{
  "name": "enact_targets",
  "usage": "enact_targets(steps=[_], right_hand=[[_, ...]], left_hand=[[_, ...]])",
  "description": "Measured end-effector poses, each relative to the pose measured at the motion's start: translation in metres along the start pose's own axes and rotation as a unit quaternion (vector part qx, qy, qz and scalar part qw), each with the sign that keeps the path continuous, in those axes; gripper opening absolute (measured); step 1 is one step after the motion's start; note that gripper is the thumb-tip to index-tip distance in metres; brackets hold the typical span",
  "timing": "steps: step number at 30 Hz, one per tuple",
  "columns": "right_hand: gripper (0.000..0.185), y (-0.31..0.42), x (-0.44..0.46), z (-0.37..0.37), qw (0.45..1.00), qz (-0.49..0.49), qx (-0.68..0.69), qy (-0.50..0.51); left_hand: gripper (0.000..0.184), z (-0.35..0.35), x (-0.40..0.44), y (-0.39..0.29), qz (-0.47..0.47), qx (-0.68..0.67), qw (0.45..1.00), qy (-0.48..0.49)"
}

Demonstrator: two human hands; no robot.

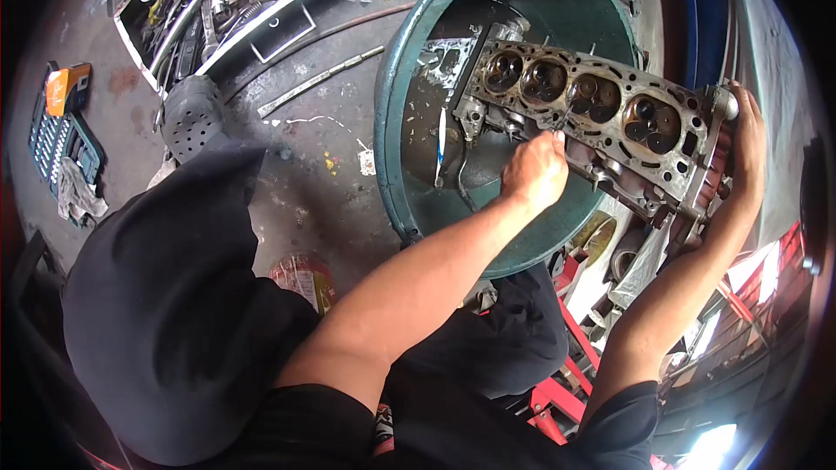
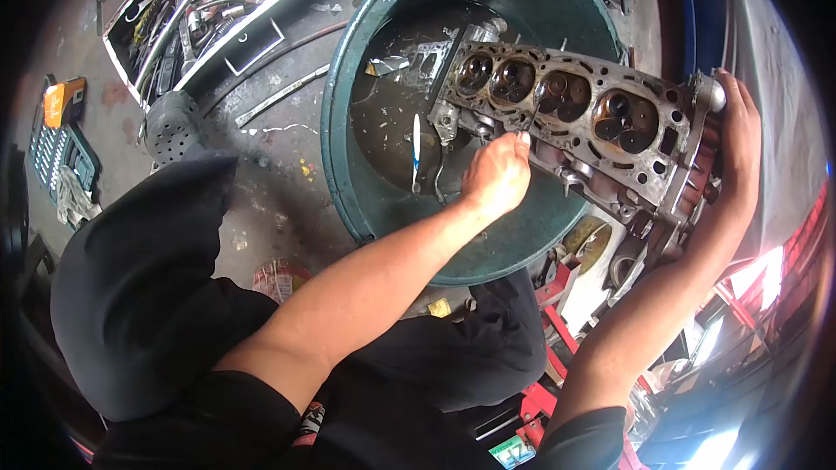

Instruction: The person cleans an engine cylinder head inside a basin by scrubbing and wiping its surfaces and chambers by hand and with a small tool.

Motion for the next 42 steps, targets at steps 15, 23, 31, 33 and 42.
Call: enact_targets(steps=[15,23,31,33,42], right_hand=[[0.037,0.003,-0.001,-0.003,1.000,-0.003,-0.019,-0.021],[0.038,0.001,-0.002,-0.005,0.999,-0.006,0.021,-0.026],[0.040,-0.006,0.005,-0.001,1.000,-0.017,0.026,-0.003],[0.039,-0.004,-0.001,-0.001,0.999,-0.031,0.011,0.009],[0.038,-0.003,0.001,0.000,1.000,-0.002,-0.019,-0.015]], left_hand=[[0.039,0.001,0.004,0.013,-0.009,0.011,0.999,-0.032],[0.037,-0.001,-0.003,0.012,-0.025,0.017,0.999,-0.045],[0.037,-0.002,-0.008,0.000,-0.058,0.031,0.998,-0.016],[0.038,-0.003,-0.004,0.006,-0.038,0.016,0.999,-0.014],[0.035,0.011,0.015,0.006,0.016,0.045,0.999,-0.001]])
Point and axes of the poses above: each hand's wrist, its own x-axis towards the middle knuckle, its own z-axis out of the back of the hand, y = z × x, the point moved 1 cm from there along x, towards the middle knuckle, and after that the axes turned 5 degrees about y, right-handed, at the moved point
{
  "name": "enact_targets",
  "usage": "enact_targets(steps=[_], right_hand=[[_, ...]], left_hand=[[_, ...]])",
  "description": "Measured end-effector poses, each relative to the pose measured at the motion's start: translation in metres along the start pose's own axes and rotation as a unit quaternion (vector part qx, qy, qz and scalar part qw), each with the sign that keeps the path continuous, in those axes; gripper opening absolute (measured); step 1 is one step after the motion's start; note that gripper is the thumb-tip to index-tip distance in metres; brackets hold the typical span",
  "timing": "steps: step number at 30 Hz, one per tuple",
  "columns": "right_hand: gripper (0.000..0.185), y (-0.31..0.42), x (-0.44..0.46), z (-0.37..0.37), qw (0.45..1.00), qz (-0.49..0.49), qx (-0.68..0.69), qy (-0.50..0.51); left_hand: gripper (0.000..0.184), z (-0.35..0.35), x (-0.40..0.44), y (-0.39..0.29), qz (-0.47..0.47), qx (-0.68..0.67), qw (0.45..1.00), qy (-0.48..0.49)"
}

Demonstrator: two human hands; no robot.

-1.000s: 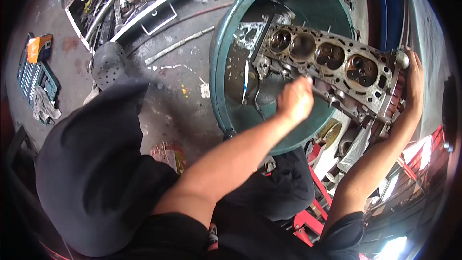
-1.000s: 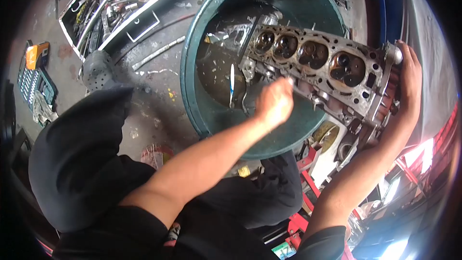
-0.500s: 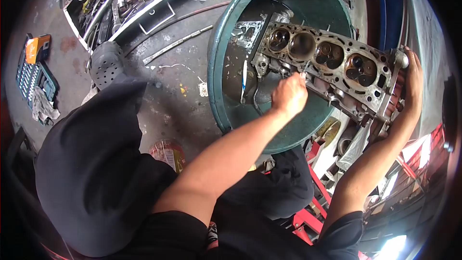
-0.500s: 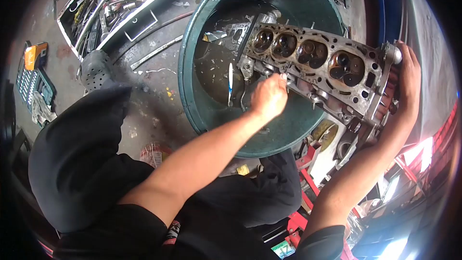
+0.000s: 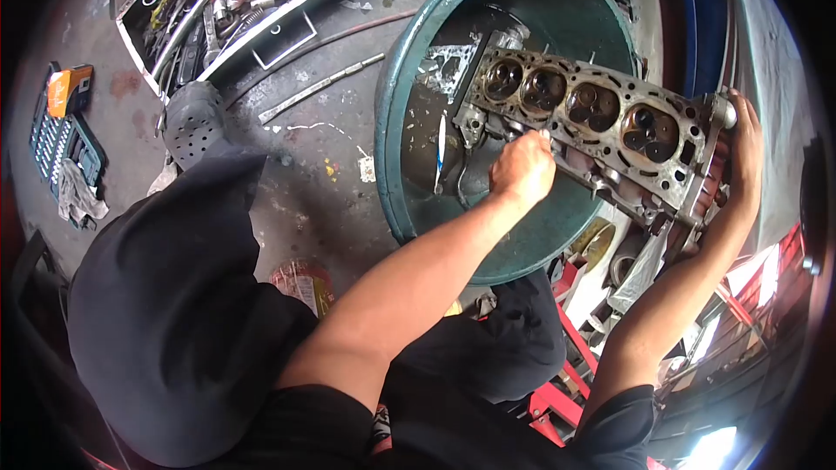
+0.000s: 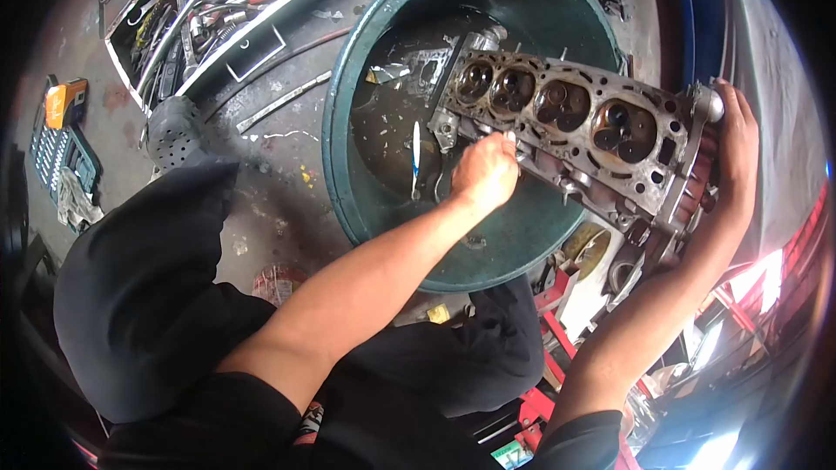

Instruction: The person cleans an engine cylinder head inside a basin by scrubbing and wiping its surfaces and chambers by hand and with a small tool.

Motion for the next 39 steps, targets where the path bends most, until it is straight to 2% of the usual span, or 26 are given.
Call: enact_targets(steps=[1,2,4,6,7,8,10,11,12,14,15,16,18,20,23,24,26,28,30,31,32,34,35,36,38,39], right_hand=[[0.037,0.002,-0.001,0.000,1.000,-0.005,-0.009,-0.003],[0.037,0.002,0.001,-0.002,1.000,-0.003,-0.008,0.000],[0.038,-0.001,0.000,-0.002,0.999,0.006,0.033,0.007],[0.039,0.006,-0.008,-0.003,1.000,-0.016,0.005,-0.001],[0.039,0.010,-0.009,-0.004,0.999,-0.031,-0.017,-0.007],[0.039,0.010,-0.007,-0.005,0.999,-0.028,-0.016,-0.005],[0.040,0.004,-0.002,-0.003,1.000,-0.017,0.024,0.011],[0.040,0.000,-0.001,-0.002,0.999,-0.020,0.023,0.009],[0.040,-0.003,0.001,-0.002,1.000,-0.007,0.014,-0.003],[0.040,-0.001,0.002,0.002,1.000,0.012,0.002,-0.015],[0.040,0.000,0.000,0.001,1.000,0.000,0.014,-0.004],[0.039,0.001,0.000,-0.002,0.999,-0.012,0.031,0.006],[0.037,0.001,0.002,-0.004,0.999,-0.006,0.048,-0.008],[0.037,0.001,0.000,0.001,0.999,-0.016,0.025,0.026],[0.037,0.001,-0.002,-0.001,1.000,-0.003,0.001,-0.003],[0.037,0.003,0.000,-0.003,1.000,-0.005,0.007,-0.010],[0.037,0.002,0.004,-0.003,1.000,0.000,0.009,-0.003],[0.040,-0.002,0.006,0.000,1.000,0.019,0.023,0.002],[0.041,-0.004,0.002,0.006,0.999,-0.007,0.021,0.032],[0.041,-0.002,0.001,0.006,1.000,0.000,-0.005,0.010],[0.041,0.001,0.005,0.003,1.000,0.012,-0.026,-0.009],[0.039,0.001,0.007,-0.002,0.999,0.014,0.019,-0.023],[0.039,0.001,0.009,0.001,1.000,0.009,0.014,0.003],[0.039,-0.001,0.008,0.005,1.000,0.002,0.004,0.029],[0.038,-0.003,0.009,0.007,0.997,0.064,-0.052,-0.009],[0.039,0.004,0.005,0.004,0.999,0.036,-0.032,-0.013]], left_hand=[[0.034,-0.001,-0.010,-0.005,-0.017,-0.055,0.998,-0.015],[0.034,-0.003,-0.019,-0.011,-0.058,-0.039,0.998,-0.009],[0.035,-0.009,-0.018,-0.011,-0.028,0.025,0.999,0.007],[0.035,0.000,-0.001,0.005,-0.028,-0.043,0.998,-0.035],[0.034,0.008,0.002,0.005,-0.019,0.007,1.000,-0.006],[0.034,0.005,-0.004,-0.001,-0.019,0.006,1.000,-0.011],[0.033,0.000,-0.024,-0.013,-0.022,-0.031,0.998,0.055],[0.035,-0.001,-0.024,-0.015,-0.019,-0.007,0.999,0.041],[0.036,-0.002,-0.019,-0.003,-0.071,-0.014,0.997,-0.011],[0.036,0.003,0.005,0.010,-0.026,0.023,0.999,-0.021],[0.038,0.007,0.004,0.008,-0.019,0.018,1.000,-0.013],[0.038,0.005,-0.007,0.004,-0.081,-0.003,0.996,-0.022],[0.037,-0.004,-0.022,-0.009,-0.070,0.021,0.996,0.044],[0.039,-0.002,-0.023,-0.007,-0.094,0.060,0.993,-0.025],[0.040,0.005,0.008,0.011,-0.044,0.020,0.999,-0.026],[0.041,-0.001,-0.003,0.005,-0.091,0.005,0.994,-0.059],[0.043,-0.010,-0.029,-0.012,-0.143,0.014,0.989,0.019],[0.039,-0.010,-0.033,-0.011,-0.107,0.062,0.992,0.036],[0.033,-0.002,-0.008,0.010,-0.045,-0.028,0.997,-0.053],[0.034,0.007,0.003,0.015,-0.057,-0.002,0.998,-0.023],[0.034,0.001,0.000,0.014,-0.059,-0.006,0.998,-0.033],[0.039,-0.006,-0.026,-0.001,-0.128,-0.021,0.992,-0.009],[0.041,-0.005,-0.026,-0.006,-0.065,0.036,0.997,0.016],[0.040,-0.001,-0.025,0.000,-0.086,0.000,0.996,-0.017],[0.040,0.011,-0.003,0.007,-0.012,-0.002,1.000,-0.010],[0.039,0.016,-0.004,0.004,-0.003,-0.007,1.000,-0.001]])
Point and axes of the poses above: each hand's wrist, its own x-axis towards the middle knuckle, its own z-axis out of the back of the hand, y = z × x, the point moved 1 cm from there along x, towards the middle knuckle, and after that the axes turned 5 degrees about y, right-handed, at the moved point
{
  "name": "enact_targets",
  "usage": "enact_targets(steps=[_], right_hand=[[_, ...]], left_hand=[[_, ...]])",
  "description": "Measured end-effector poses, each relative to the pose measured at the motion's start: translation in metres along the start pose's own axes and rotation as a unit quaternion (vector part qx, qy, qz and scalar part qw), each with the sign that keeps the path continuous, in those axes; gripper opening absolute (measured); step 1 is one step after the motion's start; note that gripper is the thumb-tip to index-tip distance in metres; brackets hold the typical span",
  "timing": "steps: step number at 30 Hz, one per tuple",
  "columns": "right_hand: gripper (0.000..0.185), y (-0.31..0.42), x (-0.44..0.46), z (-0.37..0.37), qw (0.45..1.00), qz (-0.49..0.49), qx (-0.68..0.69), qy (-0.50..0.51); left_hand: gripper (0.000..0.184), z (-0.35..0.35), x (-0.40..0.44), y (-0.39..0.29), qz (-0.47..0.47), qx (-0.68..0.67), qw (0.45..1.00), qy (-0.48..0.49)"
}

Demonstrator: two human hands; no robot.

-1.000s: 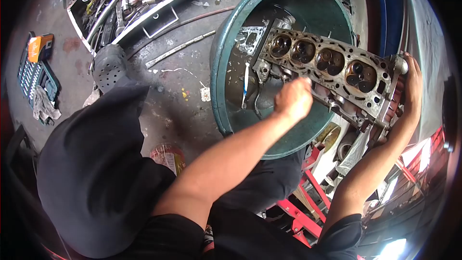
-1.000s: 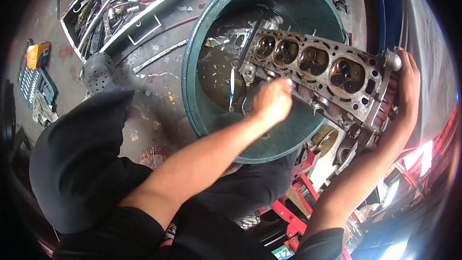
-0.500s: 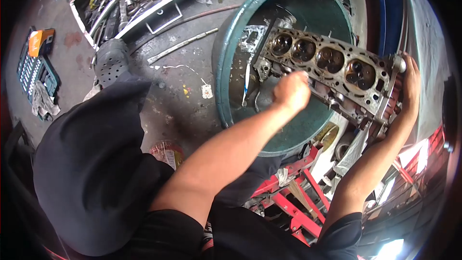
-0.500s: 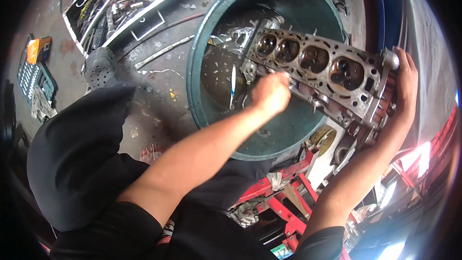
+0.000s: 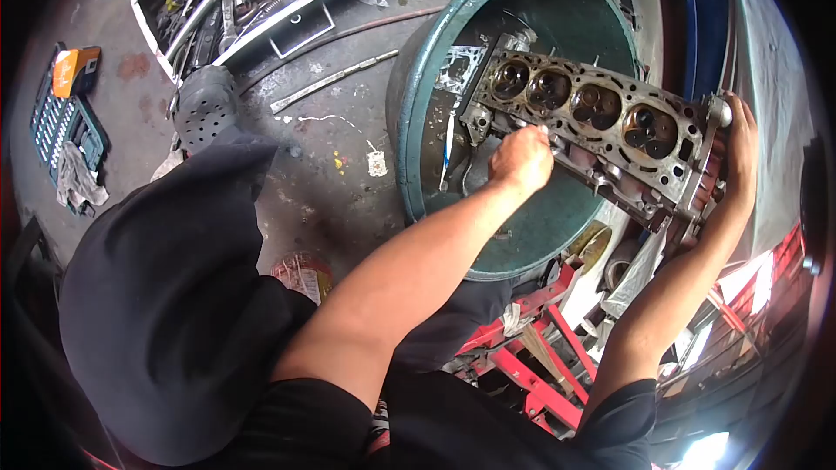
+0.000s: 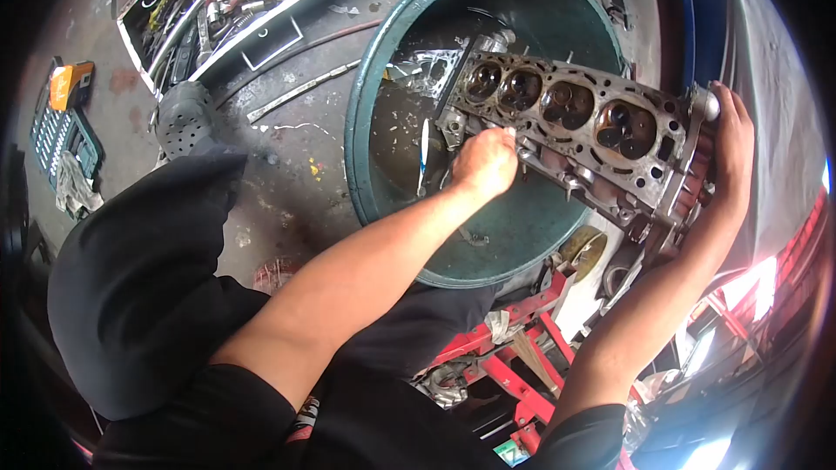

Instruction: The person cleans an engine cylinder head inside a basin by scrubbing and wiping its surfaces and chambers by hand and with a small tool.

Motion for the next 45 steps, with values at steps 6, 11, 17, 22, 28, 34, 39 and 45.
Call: enact_targets(steps=[6,11,17,22,28,34,39,45], right_hand=[[0.040,-0.004,-0.004,0.002,0.999,-0.041,0.015,0.020],[0.041,-0.011,0.006,0.002,0.999,-0.014,0.024,0.023],[0.038,-0.003,0.001,-0.007,0.997,-0.037,0.065,0.027],[0.038,-0.009,0.001,-0.003,0.998,-0.023,0.053,0.027],[0.037,-0.003,-0.009,-0.007,0.996,-0.062,0.058,0.018],[0.038,-0.022,0.002,-0.004,0.998,-0.017,0.054,0.008],[0.039,-0.003,-0.006,-0.003,0.997,-0.043,0.055,0.032],[0.038,-0.004,0.000,-0.009,0.999,-0.011,0.039,0.001]], left_hand=[[0.038,-0.012,0.004,0.013,-0.030,0.030,0.999,-0.020],[0.035,-0.015,0.000,0.017,-0.082,0.048,0.995,-0.034],[0.033,-0.015,-0.016,-0.006,-0.060,0.115,0.992,0.007],[0.032,-0.011,0.001,0.006,-0.068,0.052,0.995,-0.042],[0.033,-0.020,0.010,0.019,-0.032,0.035,0.997,-0.054],[0.035,-0.032,-0.008,0.007,-0.073,0.068,0.994,-0.042],[0.037,-0.018,-0.016,-0.014,-0.069,0.050,0.996,0.027],[0.037,-0.015,-0.006,0.003,-0.073,0.011,0.997,-0.035]])
Point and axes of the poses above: each hand's wrist, its own x-axis towards the middle knuckle, its own z-axis out of the back of the hand, y = z × x, the point moved 1 cm from there along x, towards the middle knuckle, and after that the axes turned 5 degrees about y, right-handed, at the moved point
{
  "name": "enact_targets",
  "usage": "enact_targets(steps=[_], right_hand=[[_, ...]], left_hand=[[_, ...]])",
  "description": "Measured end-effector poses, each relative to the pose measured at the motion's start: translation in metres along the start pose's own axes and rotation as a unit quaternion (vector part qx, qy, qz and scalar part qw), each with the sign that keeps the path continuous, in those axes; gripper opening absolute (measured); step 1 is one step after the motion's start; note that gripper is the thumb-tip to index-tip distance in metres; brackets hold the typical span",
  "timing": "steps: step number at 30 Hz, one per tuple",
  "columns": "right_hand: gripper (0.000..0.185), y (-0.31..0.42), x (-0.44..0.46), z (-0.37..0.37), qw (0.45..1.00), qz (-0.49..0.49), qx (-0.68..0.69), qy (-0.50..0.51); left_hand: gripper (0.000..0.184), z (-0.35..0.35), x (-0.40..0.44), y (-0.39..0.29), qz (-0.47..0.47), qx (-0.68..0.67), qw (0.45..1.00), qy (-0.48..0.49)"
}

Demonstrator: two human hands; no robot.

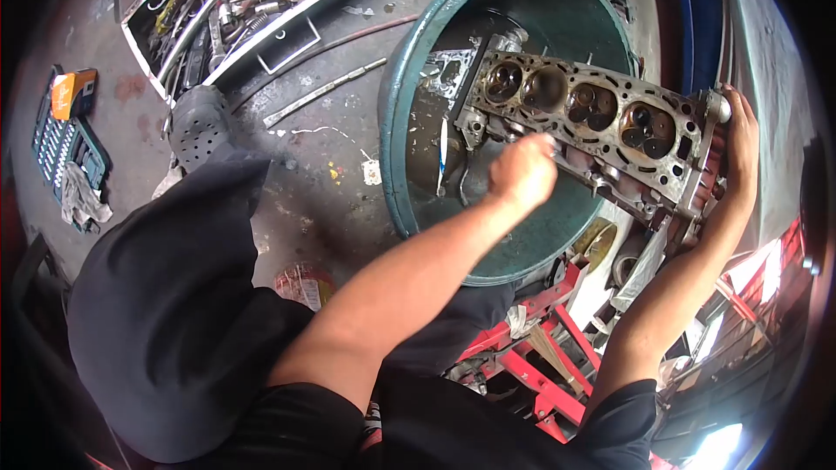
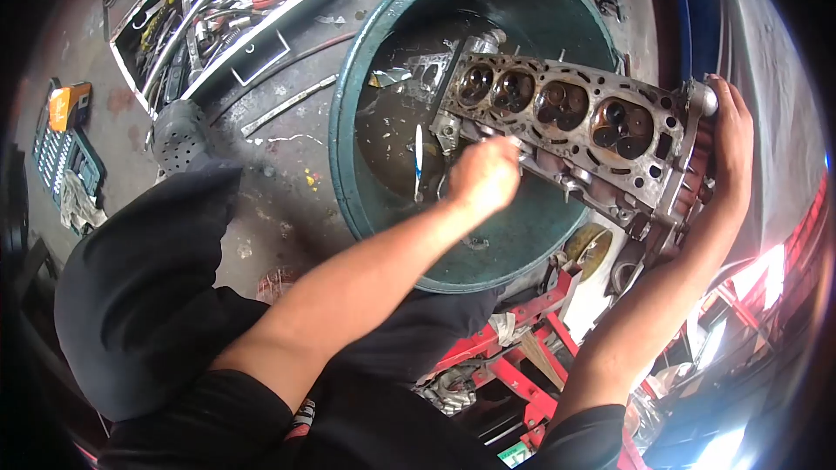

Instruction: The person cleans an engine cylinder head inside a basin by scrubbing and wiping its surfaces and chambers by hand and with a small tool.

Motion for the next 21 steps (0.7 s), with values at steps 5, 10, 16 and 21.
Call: enact_targets(steps=[5,10,16,21], right_hand=[[0.039,0.013,-0.013,0.003,1.000,-0.021,0.001,0.017],[0.040,0.021,-0.016,0.000,0.999,-0.036,0.014,0.020],[0.044,0.031,-0.017,-0.001,1.000,0.013,-0.027,-0.010],[0.044,0.044,-0.026,-0.002,0.998,0.019,-0.063,-0.006]], left_hand=[[0.037,-0.002,0.014,0.007,0.058,0.017,0.998,-0.002],[0.034,-0.003,-0.022,-0.034,-0.017,0.047,0.997,0.062],[0.035,-0.004,-0.020,-0.010,-0.020,0.011,0.999,-0.040],[0.036,0.004,-0.022,-0.018,0.015,0.000,1.000,-0.008]])
Point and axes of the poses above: each hand's wrist, its own x-axis towards the middle knuckle, its own z-axis out of the back of the hand, y = z × x, the point moved 1 cm from there along x, towards the middle knuckle, and after that the axes turned 5 degrees about y, right-handed, at the moved point
